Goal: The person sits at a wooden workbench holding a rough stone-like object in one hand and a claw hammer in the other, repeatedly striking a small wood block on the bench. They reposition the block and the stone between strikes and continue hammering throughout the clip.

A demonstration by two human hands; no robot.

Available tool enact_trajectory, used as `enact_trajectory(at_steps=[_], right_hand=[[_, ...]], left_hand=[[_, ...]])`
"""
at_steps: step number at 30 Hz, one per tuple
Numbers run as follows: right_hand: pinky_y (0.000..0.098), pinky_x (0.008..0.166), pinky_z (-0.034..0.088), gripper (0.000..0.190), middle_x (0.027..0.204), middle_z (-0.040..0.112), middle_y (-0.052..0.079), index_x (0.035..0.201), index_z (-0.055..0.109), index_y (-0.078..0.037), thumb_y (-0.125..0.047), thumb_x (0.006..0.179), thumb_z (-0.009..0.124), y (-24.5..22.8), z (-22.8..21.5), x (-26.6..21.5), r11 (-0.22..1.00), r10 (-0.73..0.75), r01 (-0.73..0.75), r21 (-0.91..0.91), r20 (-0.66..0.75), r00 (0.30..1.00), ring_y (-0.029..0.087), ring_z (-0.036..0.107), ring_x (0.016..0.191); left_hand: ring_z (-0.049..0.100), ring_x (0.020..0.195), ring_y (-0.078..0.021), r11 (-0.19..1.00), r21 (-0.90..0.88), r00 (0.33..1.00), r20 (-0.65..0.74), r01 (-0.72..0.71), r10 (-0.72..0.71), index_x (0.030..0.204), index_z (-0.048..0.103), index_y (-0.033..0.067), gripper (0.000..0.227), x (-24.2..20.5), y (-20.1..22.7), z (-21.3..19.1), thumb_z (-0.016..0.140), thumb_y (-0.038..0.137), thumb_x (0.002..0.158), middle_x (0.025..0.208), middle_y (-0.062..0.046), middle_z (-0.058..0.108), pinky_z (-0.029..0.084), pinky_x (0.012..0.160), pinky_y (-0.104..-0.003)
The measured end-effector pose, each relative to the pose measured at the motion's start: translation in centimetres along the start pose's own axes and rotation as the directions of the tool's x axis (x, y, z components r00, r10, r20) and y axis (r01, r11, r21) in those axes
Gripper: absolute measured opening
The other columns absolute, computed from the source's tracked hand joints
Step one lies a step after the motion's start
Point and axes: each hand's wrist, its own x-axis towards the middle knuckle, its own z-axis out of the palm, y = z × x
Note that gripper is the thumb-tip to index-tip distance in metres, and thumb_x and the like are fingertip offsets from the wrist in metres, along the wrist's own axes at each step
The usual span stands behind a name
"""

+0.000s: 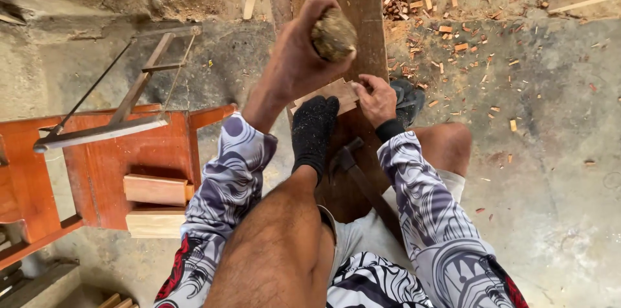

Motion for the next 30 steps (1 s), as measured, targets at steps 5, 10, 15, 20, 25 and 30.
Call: enact_trajectory(at_steps=[5, 10, 15, 20, 25, 30], right_hand=[[0.0363, 0.074, 0.058, 0.032, 0.095, 0.077, 0.011, 0.108, 0.077, -0.008, -0.032, 0.087, 0.078, 0.3, 1.5, 3.3, 0.989, 0.062, -0.034, -0.142, 0.203, 0.977, 0.023, 0.073, 0.077], [0.0406, 0.076, 0.056, 0.020, 0.108, 0.077, 0.009, 0.115, 0.077, -0.018, -0.032, 0.108, 0.064, 6.3, 2.2, 5.0, 0.690, 0.166, 0.057, -0.722, 0.234, 0.958, 0.026, 0.070, 0.092], [0.0412, 0.096, 0.053, 0.032, 0.128, 0.073, 0.007, 0.128, 0.069, -0.013, -0.027, 0.099, 0.069, 8.3, 0.1, 0.3, 0.705, -0.398, 0.479, -0.522, 0.267, 0.878, 0.026, 0.066, 0.115], [0.0415, 0.097, 0.052, 0.033, 0.130, 0.072, 0.008, 0.130, 0.068, -0.013, -0.028, 0.101, 0.068, 8.6, 0.3, 0.4, 0.736, -0.380, 0.461, -0.496, 0.261, 0.888, 0.026, 0.065, 0.117], [0.0418, 0.099, 0.051, 0.034, 0.131, 0.070, 0.010, 0.132, 0.067, -0.012, -0.028, 0.102, 0.067, 6.7, 0.0, 0.1, 0.769, -0.356, 0.441, -0.463, 0.263, 0.897, 0.027, 0.064, 0.119], [0.0421, 0.101, 0.050, 0.035, 0.133, 0.069, 0.011, 0.133, 0.065, -0.012, -0.028, 0.103, 0.066, 7.4, -0.1, -0.2, 0.803, -0.316, 0.402, -0.441, 0.258, 0.913, 0.028, 0.063, 0.121]], left_hand=[[0.076, 0.101, -0.0276, 0.997, 0.064, 0.999, 0.005, -0.045, 0.045, 0.130, 0.037, 0.0155, 0.075, 0.7, 2.2, 0.3, 0.095, 0.021, 0.083, 0.113, -0.012, 0.068, 0.065, 0.082, -0.038], [0.076, 0.110, -0.0269, 0.995, -0.061, 0.997, 0.017, -0.079, 0.080, 0.132, 0.042, 0.0160, 0.072, 1.2, 1.9, 1.9, 0.095, 0.022, 0.085, 0.119, -0.009, 0.070, 0.067, 0.093, -0.037], [0.077, 0.102, -0.0205, 0.956, -0.290, 0.998, 0.018, -0.048, 0.056, 0.127, 0.057, 0.0105, 0.063, 1.3, 3.5, 3.6, 0.098, 0.029, 0.083, 0.111, -0.004, 0.072, 0.063, 0.093, -0.035], [0.072, 0.104, -0.0226, 0.941, -0.261, 0.976, -0.022, -0.214, 0.216, 0.124, 0.056, 0.0096, 0.064, 1.5, 3.6, 5.1, 0.098, 0.030, 0.081, 0.112, -0.008, 0.068, 0.060, 0.093, -0.036], [0.074, 0.107, -0.0223, 0.936, -0.305, 0.981, 0.033, -0.174, 0.193, 0.124, 0.058, 0.0112, 0.053, 1.1, 3.6, 4.9, 0.094, 0.023, 0.087, 0.114, -0.007, 0.069, 0.062, 0.097, -0.036], [0.073, 0.110, -0.0251, 0.928, -0.304, 0.973, 0.020, -0.214, 0.231, 0.127, 0.058, 0.0101, 0.059, 1.3, 3.4, 5.3, 0.095, 0.021, 0.081, 0.117, -0.007, 0.070, 0.060, 0.098, -0.037]])
